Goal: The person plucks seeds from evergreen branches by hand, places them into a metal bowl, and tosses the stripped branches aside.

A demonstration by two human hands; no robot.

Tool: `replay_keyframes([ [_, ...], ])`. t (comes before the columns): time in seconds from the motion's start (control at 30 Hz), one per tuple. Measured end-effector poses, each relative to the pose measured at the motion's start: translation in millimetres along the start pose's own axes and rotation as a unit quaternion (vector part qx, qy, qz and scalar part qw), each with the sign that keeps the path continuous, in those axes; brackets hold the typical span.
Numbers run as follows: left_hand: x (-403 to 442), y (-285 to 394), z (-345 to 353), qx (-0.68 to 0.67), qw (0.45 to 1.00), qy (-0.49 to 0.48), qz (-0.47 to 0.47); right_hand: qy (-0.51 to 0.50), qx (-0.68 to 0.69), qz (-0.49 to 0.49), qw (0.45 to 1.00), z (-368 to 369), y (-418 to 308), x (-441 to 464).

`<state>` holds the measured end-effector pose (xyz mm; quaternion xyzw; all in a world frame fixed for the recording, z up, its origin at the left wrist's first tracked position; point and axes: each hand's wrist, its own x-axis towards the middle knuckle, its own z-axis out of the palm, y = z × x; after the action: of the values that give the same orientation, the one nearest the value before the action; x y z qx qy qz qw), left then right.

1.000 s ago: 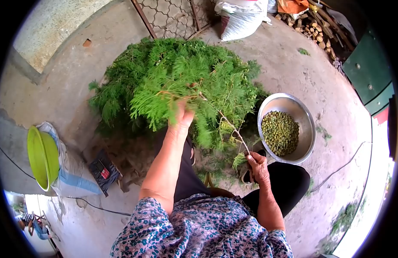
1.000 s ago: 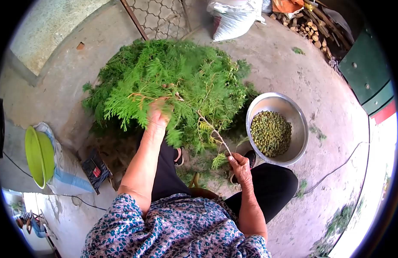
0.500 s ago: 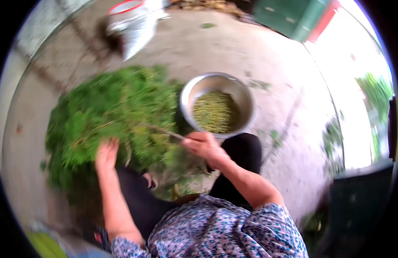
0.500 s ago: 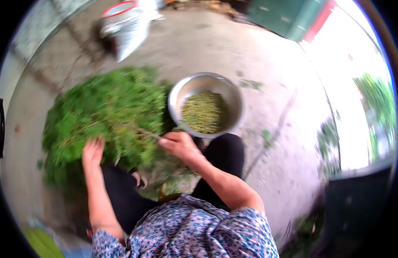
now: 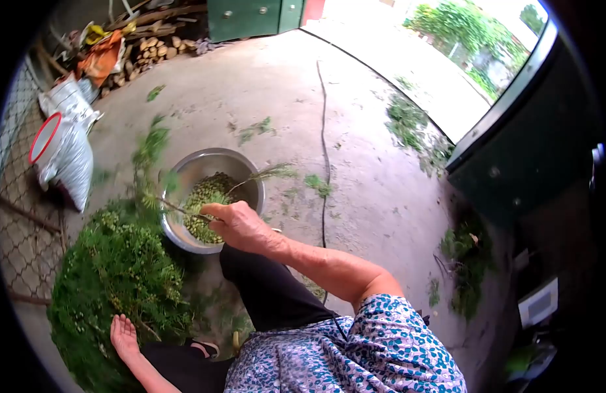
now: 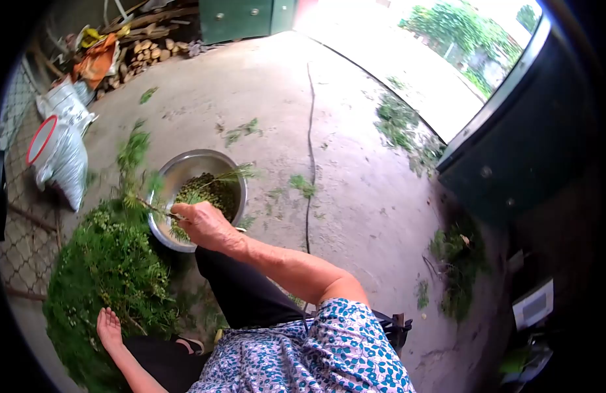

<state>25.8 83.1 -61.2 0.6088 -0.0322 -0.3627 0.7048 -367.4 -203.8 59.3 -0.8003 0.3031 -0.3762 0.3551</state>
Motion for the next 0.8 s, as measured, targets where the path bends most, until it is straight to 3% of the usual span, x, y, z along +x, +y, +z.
replay_keyframes([
  [0.1, 17.7, -4.3, 2.5, 0.019, 1.000, 0.012, -0.005, 0.086, 0.047, 0.044, 0.994, -5.3, 16.6, -7.8],
  [0.27, 52.6, -14.3, 13.3, 0.015, 0.999, -0.005, -0.031, 0.094, 0.073, 0.155, 0.981, -61.7, 42.9, -41.7],
  [0.37, 60.5, -17.0, 29.4, 0.029, 0.998, -0.036, -0.052, 0.136, 0.162, 0.329, 0.920, -108.3, 52.2, -74.7],
  [0.4, 59.2, -17.7, 37.4, 0.043, 0.997, -0.051, -0.047, 0.181, 0.177, 0.343, 0.905, -121.4, 60.0, -90.6],
  [0.57, 58.8, -19.3, 51.4, 0.087, 0.992, -0.078, -0.036, 0.414, 0.201, 0.386, 0.800, -181.6, 84.0, -180.6],
  [0.7, 65.7, -19.6, 48.2, 0.111, 0.991, -0.071, -0.026, 0.613, 0.115, 0.344, 0.702, -224.4, 103.3, -249.2],
  [0.8, 73.5, -20.2, 46.0, 0.128, 0.989, -0.073, -0.023, 0.691, 0.056, 0.290, 0.659, -249.0, 100.2, -288.0],
])
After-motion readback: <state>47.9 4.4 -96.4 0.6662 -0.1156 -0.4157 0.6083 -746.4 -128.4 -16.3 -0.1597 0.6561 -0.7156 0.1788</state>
